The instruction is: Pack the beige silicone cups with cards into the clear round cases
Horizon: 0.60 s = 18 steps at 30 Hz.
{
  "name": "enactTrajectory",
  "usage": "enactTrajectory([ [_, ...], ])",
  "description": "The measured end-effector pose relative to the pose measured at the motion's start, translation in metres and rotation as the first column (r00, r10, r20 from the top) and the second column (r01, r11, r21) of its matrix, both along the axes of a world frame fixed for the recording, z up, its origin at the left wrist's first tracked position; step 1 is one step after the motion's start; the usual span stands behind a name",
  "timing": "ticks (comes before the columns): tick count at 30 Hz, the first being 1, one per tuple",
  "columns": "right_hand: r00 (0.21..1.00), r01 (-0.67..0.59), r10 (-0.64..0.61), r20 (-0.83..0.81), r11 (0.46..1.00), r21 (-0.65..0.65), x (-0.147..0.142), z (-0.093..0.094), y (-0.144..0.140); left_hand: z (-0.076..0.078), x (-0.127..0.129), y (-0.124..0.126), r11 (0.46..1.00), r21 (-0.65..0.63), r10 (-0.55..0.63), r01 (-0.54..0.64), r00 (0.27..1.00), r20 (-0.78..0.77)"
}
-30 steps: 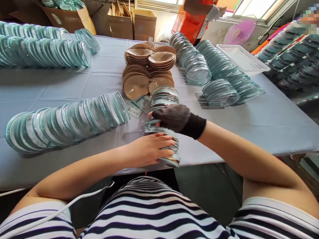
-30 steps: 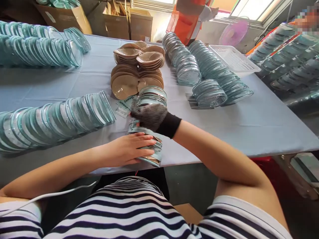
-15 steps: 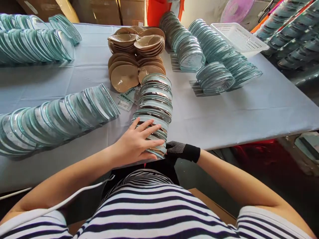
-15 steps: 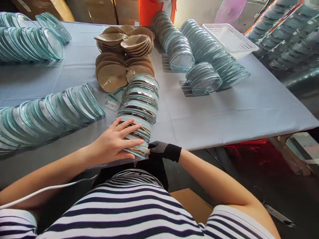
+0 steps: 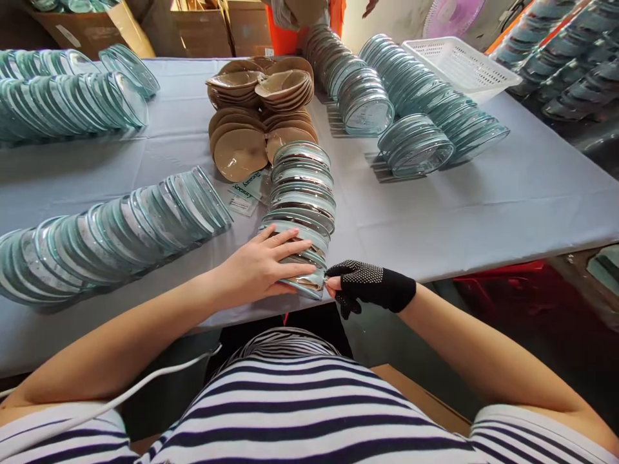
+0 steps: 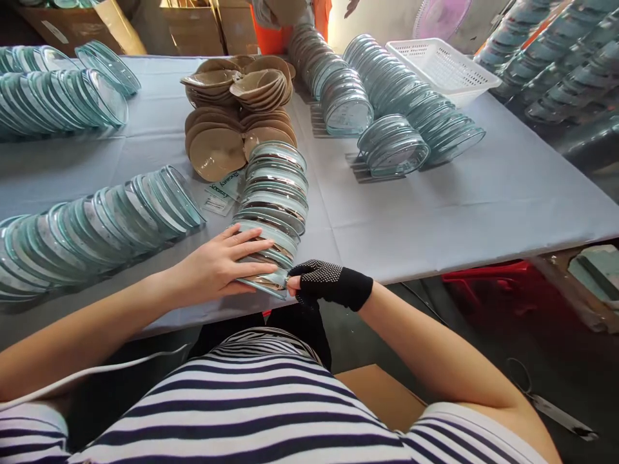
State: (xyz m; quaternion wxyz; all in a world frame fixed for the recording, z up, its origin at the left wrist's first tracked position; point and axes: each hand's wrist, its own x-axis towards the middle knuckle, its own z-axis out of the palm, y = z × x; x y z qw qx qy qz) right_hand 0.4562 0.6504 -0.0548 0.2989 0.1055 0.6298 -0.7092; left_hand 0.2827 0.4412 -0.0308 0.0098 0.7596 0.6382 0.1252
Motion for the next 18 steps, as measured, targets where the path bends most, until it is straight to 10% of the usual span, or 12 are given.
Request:
enactTrajectory([
  [3, 0.979, -0.121, 0.184, -0.092, 0.879, 0.462, -0.002, 0.014, -0.007, -0.002, 0.003, -0.001, 1.0, 0.028, -0.011, 0.011, 1.0, 0.003],
  [5, 0.923, -0.067, 0.359, -0.139, 0.505, 0.861, -0.001, 0.021, -0.014, -0.004, 0.01, -0.004, 0.994, 0.112, 0.014, -0.013, 1.0, -0.009],
  [7, 0.841, 0.085, 0.527, -0.124, 0.099, 0.991, 0.001, 0.026, -0.021, -0.008, 0.019, -0.008, 0.971, 0.236, 0.05, -0.045, 0.999, -0.017],
  [9, 0.732, 0.213, 0.673, -0.11, -0.073, 0.974, 0.003, 0.03, -0.026, -0.012, 0.029, -0.012, 0.936, 0.34, 0.096, -0.091, 0.995, 0.002],
  [11, 0.591, 0.336, 0.792, -0.156, -0.065, 0.94, 0.002, 0.031, -0.026, -0.017, 0.037, -0.016, 0.906, 0.393, 0.15, -0.156, 0.988, 0.047],
  [18, 0.324, 0.599, 0.797, -0.509, 0.244, 0.763, -0.022, 0.028, -0.017, -0.028, 0.04, -0.02, 0.858, 0.493, 0.149, -0.147, 0.988, 0.035],
])
